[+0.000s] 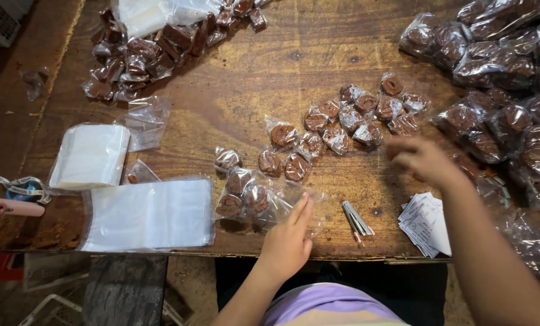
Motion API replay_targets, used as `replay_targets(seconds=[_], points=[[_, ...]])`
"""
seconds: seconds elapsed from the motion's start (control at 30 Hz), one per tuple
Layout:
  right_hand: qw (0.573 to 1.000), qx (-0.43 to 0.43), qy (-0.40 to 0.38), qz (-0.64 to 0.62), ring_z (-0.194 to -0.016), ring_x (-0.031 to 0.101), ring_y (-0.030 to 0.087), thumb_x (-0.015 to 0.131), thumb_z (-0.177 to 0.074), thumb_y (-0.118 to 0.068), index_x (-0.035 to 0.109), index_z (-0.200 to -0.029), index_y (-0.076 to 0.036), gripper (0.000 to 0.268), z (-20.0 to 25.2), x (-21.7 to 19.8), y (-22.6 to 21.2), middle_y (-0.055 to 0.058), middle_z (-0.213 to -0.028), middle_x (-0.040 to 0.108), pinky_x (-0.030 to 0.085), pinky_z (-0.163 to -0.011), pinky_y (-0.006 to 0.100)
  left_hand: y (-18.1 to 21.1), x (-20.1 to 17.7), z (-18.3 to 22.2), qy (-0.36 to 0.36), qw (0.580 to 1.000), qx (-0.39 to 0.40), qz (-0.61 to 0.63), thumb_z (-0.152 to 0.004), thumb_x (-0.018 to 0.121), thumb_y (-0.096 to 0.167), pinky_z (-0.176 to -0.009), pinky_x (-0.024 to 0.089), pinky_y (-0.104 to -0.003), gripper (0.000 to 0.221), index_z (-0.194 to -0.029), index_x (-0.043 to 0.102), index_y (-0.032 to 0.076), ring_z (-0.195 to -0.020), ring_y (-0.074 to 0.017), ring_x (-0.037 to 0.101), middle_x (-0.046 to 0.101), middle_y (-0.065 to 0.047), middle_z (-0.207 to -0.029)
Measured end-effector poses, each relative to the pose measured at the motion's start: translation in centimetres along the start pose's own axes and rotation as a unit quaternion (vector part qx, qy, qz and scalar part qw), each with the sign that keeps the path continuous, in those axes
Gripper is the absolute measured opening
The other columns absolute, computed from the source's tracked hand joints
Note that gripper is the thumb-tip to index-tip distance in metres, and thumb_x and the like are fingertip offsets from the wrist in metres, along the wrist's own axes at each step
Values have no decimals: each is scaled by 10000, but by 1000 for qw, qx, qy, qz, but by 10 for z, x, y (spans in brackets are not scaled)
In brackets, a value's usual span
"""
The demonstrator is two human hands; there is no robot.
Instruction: The person packages brown circular cookies by placing them into plastic bags, adding a small label card, and sealing the bags using a heat sealer.
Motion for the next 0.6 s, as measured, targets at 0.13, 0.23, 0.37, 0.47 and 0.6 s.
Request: replay_targets(seconds=[0.13,0.23,0.37,0.47,0.6], points=[[909,-38,-360,-209,-834,694,250,518,-709,-12,715,-1301,-88,629,59,121,2,191,-1156,781,546,-633,379,0,5,-2,-21,999,-24,-13,-866,647,69,-533,486,-388,867,-1606,196,90,-566,-292,595,96,-50,-1721],[792,32,-407,-454,-623,682,247,553,-832,-157,663,-1242,-96,429,73,209,22,198,-967,784,525,-451,353,3,8,0,58,997,32,-40,-815,675,34,-495,497,-381,869,-1582,267,64,-556,-297,634,167,-78,-1699],[748,115,-163,-633,-1141,579,167,578,-927,-77,565,-1459,-51,533,102,230,-13,65,-1357,631,475,-967,306,0,23,7,145,981,102,-75,-866,585,37,-442,516,-472,670,-1517,430,-3,-519,-369,651,274,-70,-1674],[929,-296,-118,-188,-1431,483,270,688,-914,-309,485,-1498,-225,625,83,235,-40,121,-1571,476,320,-1204,394,19,27,23,200,956,177,-121,-793,564,41,-421,489,-400,644,-1430,535,-49,-521,-293,638,414,-199,-1593],[885,-438,-143,-69,-1476,372,371,537,-1003,-431,271,-1588,-100,723,51,288,-34,222,-1602,350,297,-1201,528,33,18,36,190,941,232,-153,-839,562,96,-444,435,-389,684,-1499,464,-60,-514,-248,576,444,-251,-1569]])
Point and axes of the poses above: each hand's wrist, its own z-axis away from the middle knuckle, its own x-axis out of the palm, y = z × x, the point moved 8 cm from there along -z, towards the middle knuckle
